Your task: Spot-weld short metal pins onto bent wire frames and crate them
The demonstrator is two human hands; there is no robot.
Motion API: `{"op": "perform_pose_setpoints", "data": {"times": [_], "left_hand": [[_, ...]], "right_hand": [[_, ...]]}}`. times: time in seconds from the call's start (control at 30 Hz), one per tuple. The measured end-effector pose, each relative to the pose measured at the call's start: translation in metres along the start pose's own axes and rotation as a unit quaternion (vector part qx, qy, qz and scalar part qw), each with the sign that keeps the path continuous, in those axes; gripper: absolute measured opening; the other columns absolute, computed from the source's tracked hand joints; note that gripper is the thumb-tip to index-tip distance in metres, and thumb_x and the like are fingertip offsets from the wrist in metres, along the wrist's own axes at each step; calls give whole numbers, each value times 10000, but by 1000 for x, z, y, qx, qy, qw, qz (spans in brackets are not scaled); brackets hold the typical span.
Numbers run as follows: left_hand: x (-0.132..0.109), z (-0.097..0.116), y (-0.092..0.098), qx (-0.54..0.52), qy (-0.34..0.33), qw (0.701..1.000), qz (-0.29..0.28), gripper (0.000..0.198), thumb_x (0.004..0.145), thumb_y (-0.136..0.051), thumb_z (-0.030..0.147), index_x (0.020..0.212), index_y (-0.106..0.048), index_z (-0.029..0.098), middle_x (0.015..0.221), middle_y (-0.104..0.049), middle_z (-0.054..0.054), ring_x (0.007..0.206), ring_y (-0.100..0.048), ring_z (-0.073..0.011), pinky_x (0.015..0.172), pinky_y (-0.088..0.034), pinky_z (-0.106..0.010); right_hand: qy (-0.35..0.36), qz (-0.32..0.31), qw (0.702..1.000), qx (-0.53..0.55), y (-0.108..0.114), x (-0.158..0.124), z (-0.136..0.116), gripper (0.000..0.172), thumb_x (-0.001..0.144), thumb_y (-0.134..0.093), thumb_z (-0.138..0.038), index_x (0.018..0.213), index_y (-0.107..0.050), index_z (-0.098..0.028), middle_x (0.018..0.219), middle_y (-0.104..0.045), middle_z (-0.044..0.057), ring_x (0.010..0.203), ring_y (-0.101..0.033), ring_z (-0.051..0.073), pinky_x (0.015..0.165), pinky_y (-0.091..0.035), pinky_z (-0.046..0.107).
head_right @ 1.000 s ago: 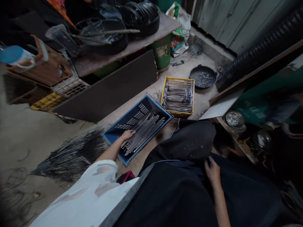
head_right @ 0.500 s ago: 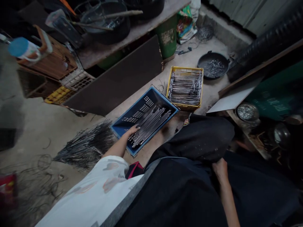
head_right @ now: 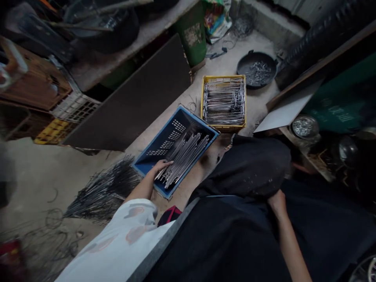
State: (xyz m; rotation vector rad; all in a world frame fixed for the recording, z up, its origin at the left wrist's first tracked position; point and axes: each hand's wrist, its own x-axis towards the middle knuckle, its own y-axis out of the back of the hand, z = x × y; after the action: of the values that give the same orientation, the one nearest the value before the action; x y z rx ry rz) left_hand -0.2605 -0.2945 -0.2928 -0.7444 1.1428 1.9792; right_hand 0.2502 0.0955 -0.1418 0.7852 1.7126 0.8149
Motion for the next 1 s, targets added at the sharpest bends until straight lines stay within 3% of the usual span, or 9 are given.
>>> {"op": "perform_pose_setpoints", "data": {"times": [0.13,0.27,0.5,0.8,1.0], "left_hand": [[2,1,-8,-54,-18,998,-30,305,932,-660,423,980,-674,122,948,-698,-50,866,-672,-194,823,-558,-381],[6,11,-10,-75,-7,996,-53,307,936,-657,420,961,-672,114,920,-691,-54,828,-670,-186,798,-567,-377],[7,19,-6,-115,-11,992,-50,269,932,-673,367,1032,-669,117,1024,-692,-66,911,-673,-206,833,-572,-394],[-3,12,-14,-150,16,984,-96,237,941,-667,284,1112,-653,120,1047,-710,-77,889,-695,-189,839,-583,-386],[0,23,-8,-110,17,988,-104,178,934,-675,256,1035,-663,110,999,-704,-66,864,-691,-186,811,-592,-382]], "right_hand": [[-50,-6,999,18,2,-5,-15,188,744,-590,-112,858,-738,-118,941,-752,226,1012,-714,384,636,-497,279],[-46,8,999,27,4,-7,-26,191,706,-594,-95,822,-745,-107,872,-761,198,977,-725,355,656,-501,261],[-17,35,999,36,0,-6,-20,195,682,-601,-94,809,-747,-116,765,-764,149,922,-738,326,616,-486,229],[-32,16,999,33,-4,-10,-21,240,717,-574,-36,863,-760,-77,881,-770,197,951,-732,337,613,-477,224],[-24,14,999,20,-4,-11,-25,234,694,-569,-6,802,-746,-114,789,-766,156,868,-742,331,577,-432,224]]}}
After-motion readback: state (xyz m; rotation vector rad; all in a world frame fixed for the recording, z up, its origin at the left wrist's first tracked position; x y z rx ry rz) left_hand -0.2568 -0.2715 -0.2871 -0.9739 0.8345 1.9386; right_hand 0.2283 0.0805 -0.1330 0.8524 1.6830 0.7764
